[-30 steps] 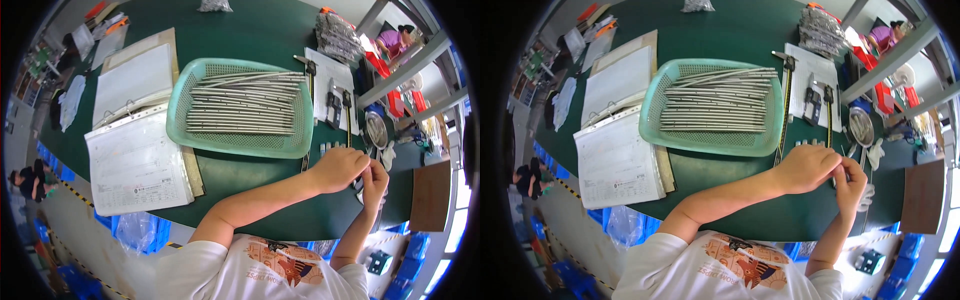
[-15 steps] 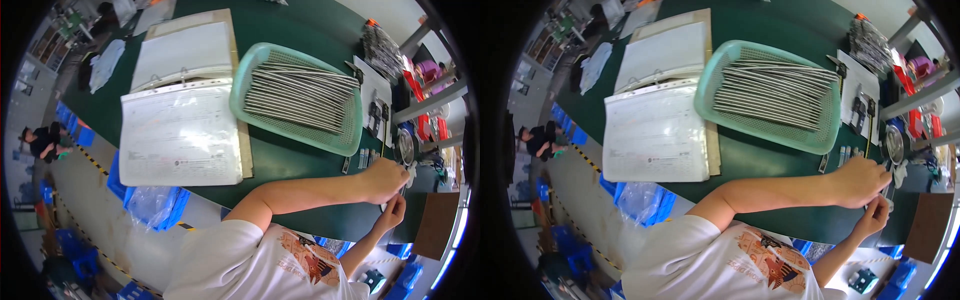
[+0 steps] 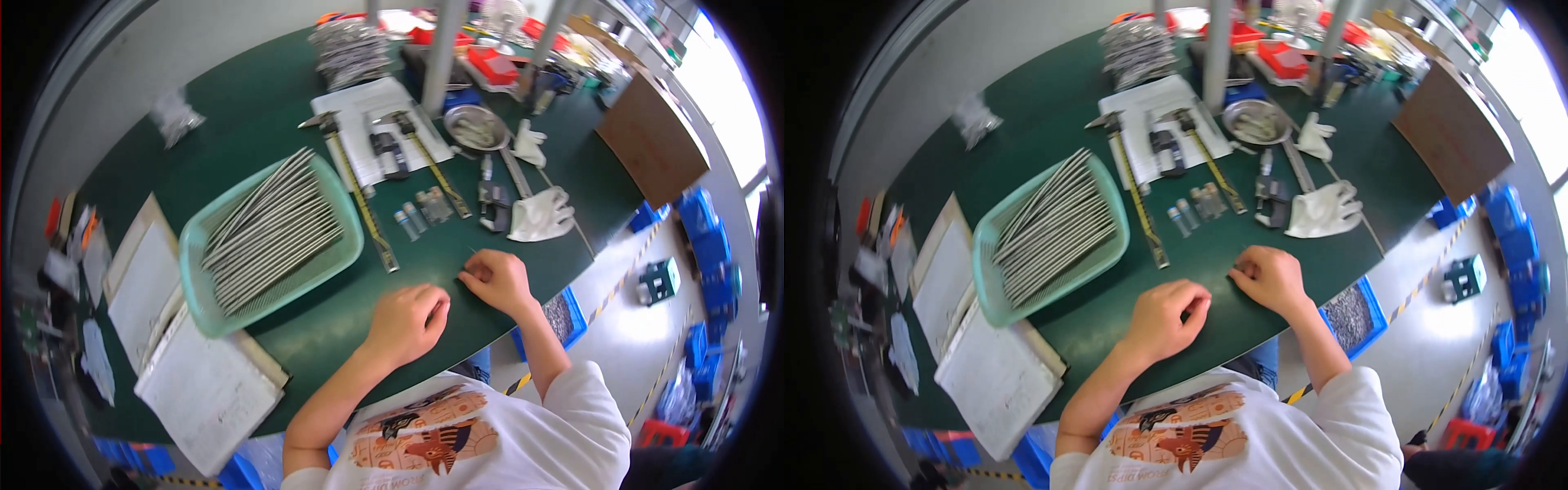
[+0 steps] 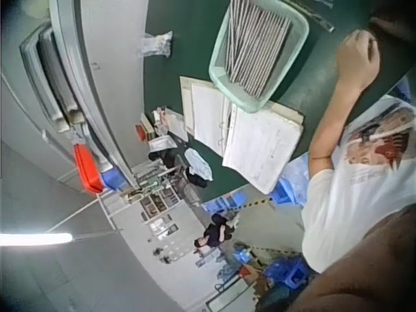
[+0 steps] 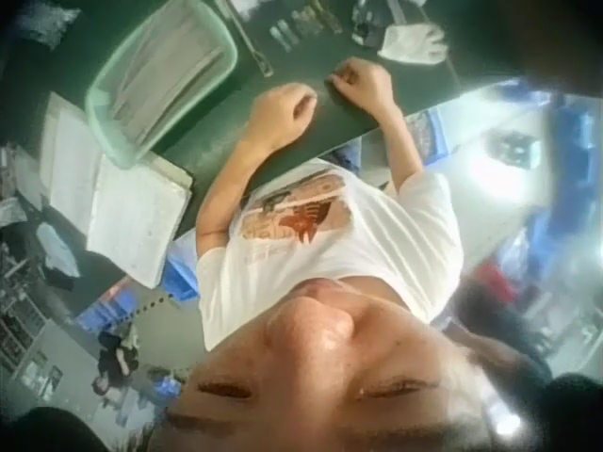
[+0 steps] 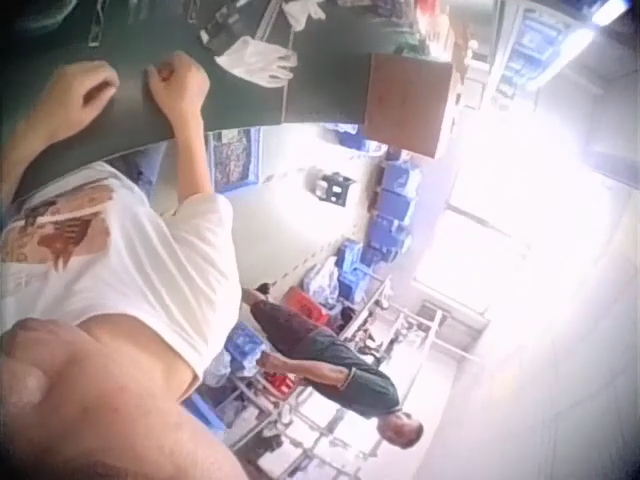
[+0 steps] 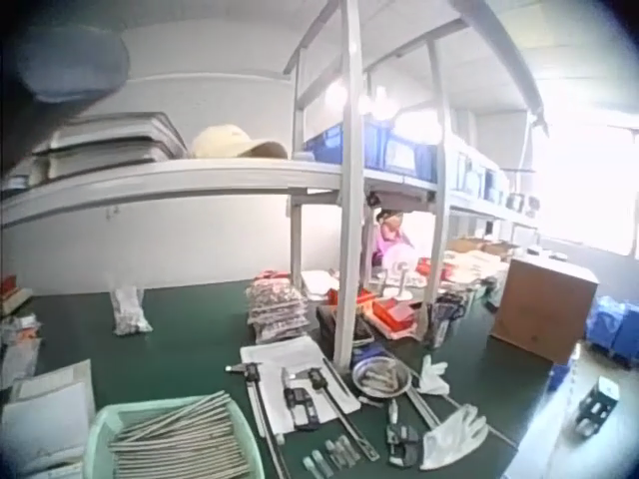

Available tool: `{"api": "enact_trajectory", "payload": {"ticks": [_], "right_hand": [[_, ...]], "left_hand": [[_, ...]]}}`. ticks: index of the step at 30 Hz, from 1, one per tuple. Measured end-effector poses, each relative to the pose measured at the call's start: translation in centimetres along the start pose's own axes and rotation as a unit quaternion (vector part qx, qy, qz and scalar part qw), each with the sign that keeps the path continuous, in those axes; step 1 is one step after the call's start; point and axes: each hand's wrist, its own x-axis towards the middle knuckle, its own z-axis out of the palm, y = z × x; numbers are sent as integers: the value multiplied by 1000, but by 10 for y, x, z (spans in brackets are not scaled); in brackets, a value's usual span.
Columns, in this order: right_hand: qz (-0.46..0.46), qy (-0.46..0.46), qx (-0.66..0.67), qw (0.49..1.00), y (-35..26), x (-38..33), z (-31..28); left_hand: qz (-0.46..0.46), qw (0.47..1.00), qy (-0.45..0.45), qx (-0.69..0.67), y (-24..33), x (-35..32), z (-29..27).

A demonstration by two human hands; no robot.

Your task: Measuring the dimensions of metal rods using a digital micrometer for quality control.

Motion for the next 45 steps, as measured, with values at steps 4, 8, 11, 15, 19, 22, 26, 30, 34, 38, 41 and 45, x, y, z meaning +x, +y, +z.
{"api": "enact_trajectory", "payload": {"ticks": [4,8,11,15,19,22,26,30,34,38,41,45], "right_hand": [[-21,100,23,995,17,41,-31],[-55,205,50,976,15,96,-64],[-94,245,68,963,12,133,-76],[-82,271,70,956,17,178,-80],[-26,241,53,969,28,211,-77],[5,197,-81,977,23,217,-62],[-238,134,-32,962,-9,200,4],[-372,-50,-63,925,-43,193,68],[-359,-145,-139,911,-49,201,79],[-97,-255,228,934,-44,203,62],[53,-299,485,820,-41,200,46],[153,-376,676,615,-43,193,44]], "left_hand": [[34,995,-91,-34,4,8,39],[-4,976,-173,-134,9,23,83],[-40,971,-183,-148,7,26,101],[-92,932,-194,-292,-10,29,98],[-224,749,-249,-571,-25,39,88],[-225,713,-295,-595,-32,46,84],[-269,601,-269,-703,-44,55,85],[-215,627,-311,-681,-45,53,87],[-237,618,-291,-690,-45,53,86],[-239,607,-288,-701,-45,53,86],[-255,610,-297,-688,-46,53,85],[-264,605,-283,-695,-45,53,84]]}}
